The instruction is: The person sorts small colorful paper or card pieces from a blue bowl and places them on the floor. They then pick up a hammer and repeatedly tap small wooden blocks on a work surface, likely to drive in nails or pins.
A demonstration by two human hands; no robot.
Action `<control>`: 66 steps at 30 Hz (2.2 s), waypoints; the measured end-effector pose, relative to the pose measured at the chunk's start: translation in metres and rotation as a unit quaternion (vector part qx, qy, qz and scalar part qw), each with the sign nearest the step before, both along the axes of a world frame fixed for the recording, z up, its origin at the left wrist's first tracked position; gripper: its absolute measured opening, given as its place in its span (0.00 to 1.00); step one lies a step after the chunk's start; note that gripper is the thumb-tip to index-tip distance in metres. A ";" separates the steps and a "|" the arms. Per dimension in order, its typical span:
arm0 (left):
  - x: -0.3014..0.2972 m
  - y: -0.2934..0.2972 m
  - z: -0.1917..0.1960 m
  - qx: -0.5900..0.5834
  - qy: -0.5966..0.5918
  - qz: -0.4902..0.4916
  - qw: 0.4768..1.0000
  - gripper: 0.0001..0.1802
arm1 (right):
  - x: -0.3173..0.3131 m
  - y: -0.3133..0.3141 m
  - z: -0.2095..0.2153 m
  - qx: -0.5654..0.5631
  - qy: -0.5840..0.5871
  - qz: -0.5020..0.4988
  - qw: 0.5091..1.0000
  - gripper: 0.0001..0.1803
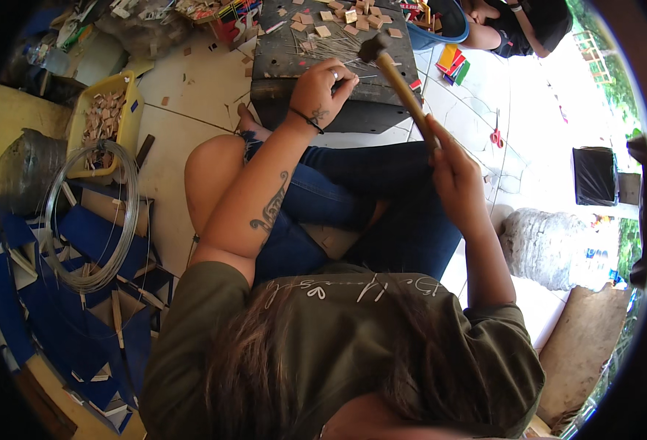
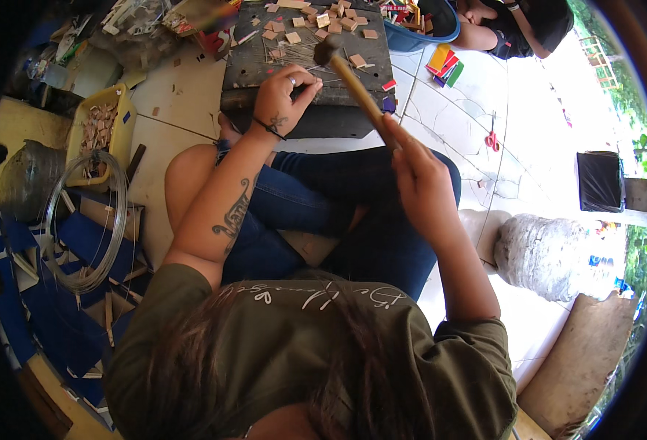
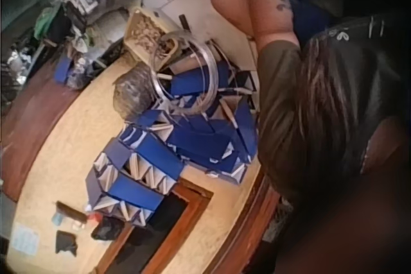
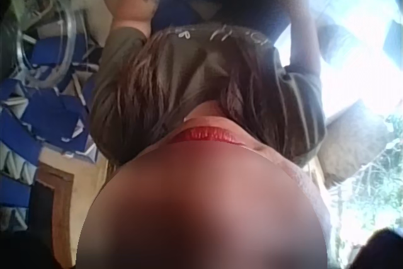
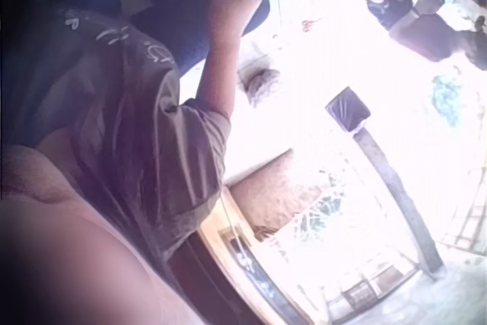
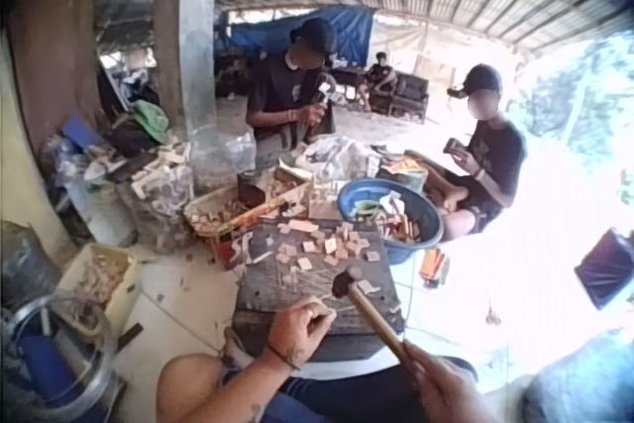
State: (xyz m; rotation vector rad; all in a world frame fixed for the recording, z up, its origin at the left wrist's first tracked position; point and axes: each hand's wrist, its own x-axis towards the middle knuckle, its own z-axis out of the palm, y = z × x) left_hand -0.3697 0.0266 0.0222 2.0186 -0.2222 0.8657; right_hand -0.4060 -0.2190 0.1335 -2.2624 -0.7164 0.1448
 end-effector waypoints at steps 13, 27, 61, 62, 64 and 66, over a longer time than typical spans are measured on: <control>-0.062 0.147 0.046 0.045 0.071 0.222 0.971 0.08 | 0.109 0.043 -0.070 -0.225 -0.242 -0.133 0.934 0.23; -0.143 0.531 -0.088 0.262 0.493 0.452 0.696 0.22 | 0.158 0.169 -0.081 -0.335 -0.245 0.060 0.908 0.09; 0.162 0.042 0.039 0.350 0.177 0.049 0.919 0.17 | 0.148 0.058 -0.038 0.432 0.260 -0.077 0.860 0.07; 0.164 0.040 0.039 0.357 0.169 0.050 0.917 0.15 | 0.148 0.057 -0.037 0.403 0.268 -0.087 0.871 0.07; 0.168 0.039 0.039 0.390 0.154 0.059 0.906 0.15 | 0.147 0.058 -0.037 0.400 0.291 -0.100 0.864 0.09; 0.166 0.042 0.039 0.391 0.129 0.048 0.910 0.12 | 0.147 0.059 -0.039 0.393 0.287 -0.102 0.867 0.11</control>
